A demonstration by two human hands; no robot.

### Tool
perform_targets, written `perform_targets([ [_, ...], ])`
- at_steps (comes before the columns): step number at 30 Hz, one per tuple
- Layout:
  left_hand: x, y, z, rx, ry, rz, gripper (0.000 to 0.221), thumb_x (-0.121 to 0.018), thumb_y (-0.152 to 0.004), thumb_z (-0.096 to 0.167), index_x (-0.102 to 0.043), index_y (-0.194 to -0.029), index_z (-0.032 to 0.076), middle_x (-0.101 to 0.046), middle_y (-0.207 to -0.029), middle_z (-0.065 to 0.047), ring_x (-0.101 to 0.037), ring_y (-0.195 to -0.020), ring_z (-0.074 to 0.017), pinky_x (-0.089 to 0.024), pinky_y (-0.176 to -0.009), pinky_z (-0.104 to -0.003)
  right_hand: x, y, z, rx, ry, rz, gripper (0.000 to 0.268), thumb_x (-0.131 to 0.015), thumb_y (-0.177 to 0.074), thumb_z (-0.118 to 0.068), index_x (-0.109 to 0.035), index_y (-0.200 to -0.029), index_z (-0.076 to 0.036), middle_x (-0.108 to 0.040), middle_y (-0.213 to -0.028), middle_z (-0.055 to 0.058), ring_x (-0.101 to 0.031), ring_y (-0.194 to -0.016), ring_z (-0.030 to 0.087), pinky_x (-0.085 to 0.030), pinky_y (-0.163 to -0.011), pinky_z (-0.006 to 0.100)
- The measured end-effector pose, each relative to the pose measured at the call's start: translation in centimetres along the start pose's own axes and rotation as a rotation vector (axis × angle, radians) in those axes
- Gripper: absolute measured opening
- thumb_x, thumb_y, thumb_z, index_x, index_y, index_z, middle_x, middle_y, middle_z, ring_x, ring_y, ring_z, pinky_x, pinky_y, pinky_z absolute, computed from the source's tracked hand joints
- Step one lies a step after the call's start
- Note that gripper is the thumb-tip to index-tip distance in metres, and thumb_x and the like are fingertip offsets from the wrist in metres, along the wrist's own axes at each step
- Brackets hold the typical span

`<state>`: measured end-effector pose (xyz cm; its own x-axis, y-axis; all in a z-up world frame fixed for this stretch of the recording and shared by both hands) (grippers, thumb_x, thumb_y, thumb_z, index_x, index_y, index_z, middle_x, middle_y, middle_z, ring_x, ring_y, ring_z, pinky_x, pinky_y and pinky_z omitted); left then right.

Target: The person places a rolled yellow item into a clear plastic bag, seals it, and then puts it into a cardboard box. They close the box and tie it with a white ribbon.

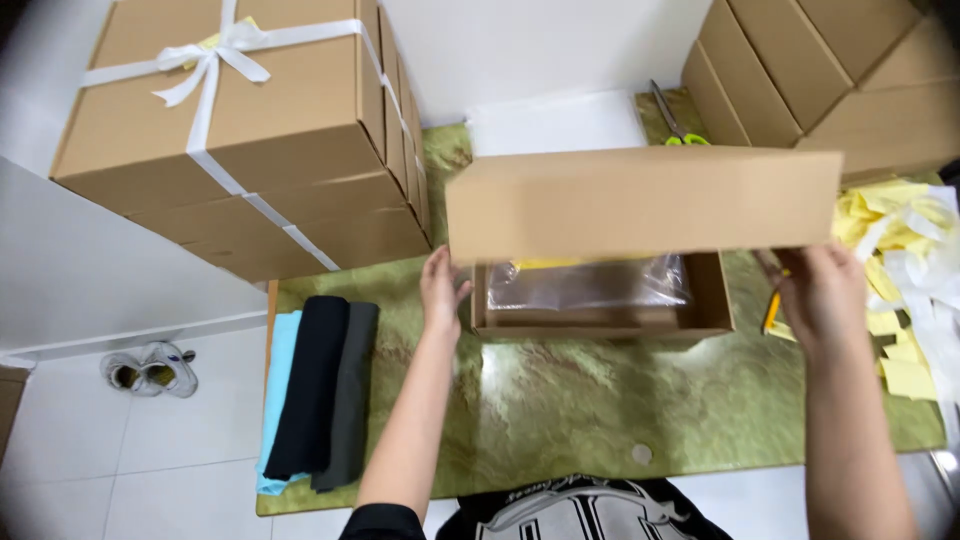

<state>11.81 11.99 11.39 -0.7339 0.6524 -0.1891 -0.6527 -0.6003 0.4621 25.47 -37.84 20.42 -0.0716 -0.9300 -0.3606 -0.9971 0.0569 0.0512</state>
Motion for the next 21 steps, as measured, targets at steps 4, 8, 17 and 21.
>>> perform_targets([
  [4,1.6,1.1,-1.8,0.061,0.263,-0.020,0.049,-0.056,-0.101,0.039,-0.064,-0.144,0.018,-0.062,-0.158,-0.002,-0.054,-0.149,-0.0247,-0.047,-0.116,-0.045,1.0,6.1,2.1,-0.102,-0.032,0.032,0.029,-0.060,-0.106,-0.008,-0.068,-0.132,-0.014,-0.074,-0.125,0.005,-0.072,-0.117,0.017,-0.063,-0.110,0.048],
  [8,3.1,0.8,-4.0,0.062,0.370,-0.073,0.050,-0.055,-0.102,0.048,-0.066,-0.143,0.024,-0.064,-0.156,0.002,-0.056,-0.147,-0.0200,-0.043,-0.115,-0.042,4.6,7.4,6.9,-0.184,-0.400,-0.005,0.066,-0.050,-0.097,-0.001,-0.054,-0.160,-0.018,-0.072,-0.137,0.014,-0.075,-0.110,0.025,-0.062,-0.097,0.043],
  [17,3.7,2.1,-3.6,-0.001,0.184,-0.065,0.045,-0.056,-0.103,0.045,-0.066,-0.142,0.025,-0.062,-0.152,0.006,-0.061,-0.125,-0.0147,-0.049,-0.091,-0.032,9.5,8.0,13.2,-0.335,-0.151,0.241,0.049,-0.063,-0.106,-0.022,-0.054,-0.153,-0.031,-0.075,-0.120,-0.011,-0.070,-0.092,0.003,-0.054,-0.076,0.031],
  [21,3.5,2.1,-5.0,-0.084,0.043,-0.136,0.053,-0.072,-0.101,0.052,-0.062,-0.146,0.026,-0.048,-0.150,0.002,-0.042,-0.129,-0.0222,-0.042,-0.099,-0.036,16.1,6.8,19.8,-0.258,-0.144,0.188,0.046,-0.049,-0.117,-0.016,-0.044,-0.162,-0.015,-0.062,-0.149,0.007,-0.072,-0.126,0.021,-0.062,-0.106,0.045],
])
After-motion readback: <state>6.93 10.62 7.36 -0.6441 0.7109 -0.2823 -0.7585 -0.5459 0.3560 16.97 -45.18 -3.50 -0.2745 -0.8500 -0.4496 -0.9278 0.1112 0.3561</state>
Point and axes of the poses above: each hand's wrist, its own y-axis away from the middle knuckle, its own x-axis out of the back of the hand, z = x × y, the point moved 7 cm from there along -y, towards the middle knuckle
